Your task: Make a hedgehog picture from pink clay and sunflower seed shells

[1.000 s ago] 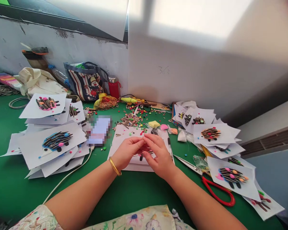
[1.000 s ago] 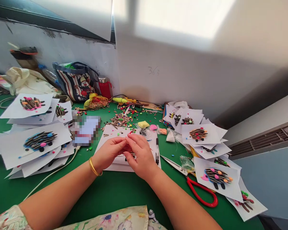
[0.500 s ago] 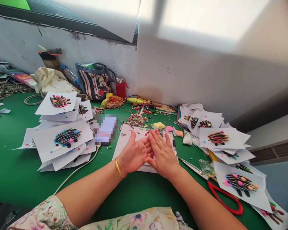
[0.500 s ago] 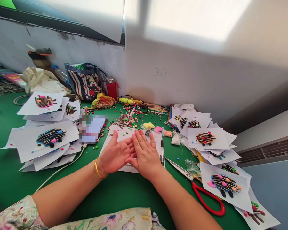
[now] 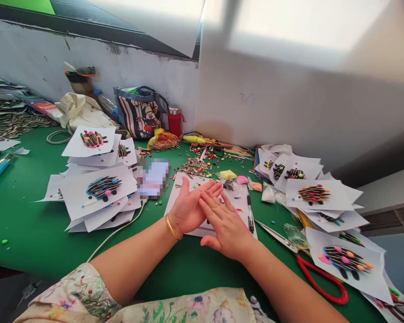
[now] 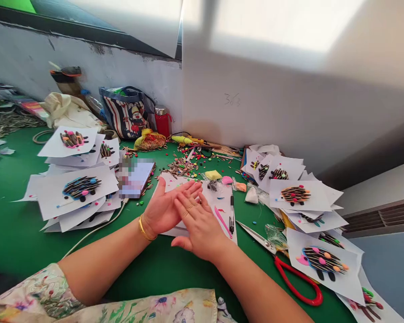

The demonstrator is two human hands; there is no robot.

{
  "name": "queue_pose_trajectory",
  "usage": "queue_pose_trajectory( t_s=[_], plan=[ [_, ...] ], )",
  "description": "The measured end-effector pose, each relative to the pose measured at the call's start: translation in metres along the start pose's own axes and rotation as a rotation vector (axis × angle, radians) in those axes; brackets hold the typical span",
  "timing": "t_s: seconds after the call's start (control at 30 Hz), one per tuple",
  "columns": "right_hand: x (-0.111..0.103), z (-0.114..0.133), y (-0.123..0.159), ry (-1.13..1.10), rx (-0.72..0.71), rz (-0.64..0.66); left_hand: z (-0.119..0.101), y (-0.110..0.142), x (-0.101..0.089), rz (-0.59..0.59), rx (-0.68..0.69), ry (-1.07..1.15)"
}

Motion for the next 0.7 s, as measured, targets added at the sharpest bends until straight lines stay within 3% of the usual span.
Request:
queue_pose_trajectory(
  t_s=[0.1, 0.17, 0.3, 0.4, 0.47, 0.53, 0.6, 0.7],
  plan=[
    [-0.003, -0.005, 0.000, 0.016, 0.037, -0.045, 0.021, 0.004, 0.014, 0.132, -0.174, 0.014],
    [-0.009, -0.016, 0.002, 0.047, 0.116, -0.102, 0.021, 0.005, 0.019, 0.177, -0.157, 0.005],
    [-0.004, -0.009, 0.003, 0.019, 0.053, -0.044, 0.004, 0.001, 0.006, 0.064, -0.007, 0.026],
    [0.000, 0.002, 0.001, -0.011, -0.011, -0.009, 0.013, 0.002, 0.005, 0.051, -0.101, 0.012],
    [-0.006, -0.004, 0.001, 0.009, 0.048, -0.066, 0.021, 0.004, 0.014, 0.145, -0.176, 0.000],
    [-0.011, -0.012, 0.003, 0.029, 0.106, -0.117, 0.014, 0.004, 0.016, 0.155, -0.112, -0.019],
    [-0.009, -0.010, 0.004, 0.020, 0.084, -0.095, 0.004, 0.003, 0.010, 0.094, -0.022, -0.022],
    [-0.002, 0.003, 0.002, -0.010, -0.007, -0.014, 0.007, 0.003, 0.005, 0.044, -0.052, -0.025]
  ],
)
Point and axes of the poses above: each hand's wrist, its own y-axis away from the middle knuckle, its own x-axis out of the palm, z = x × y, the point moved 9 cm from there along -y, towards the middle knuckle, and after that the axes turned 7 degrees about -y, right-handed, at the moved point
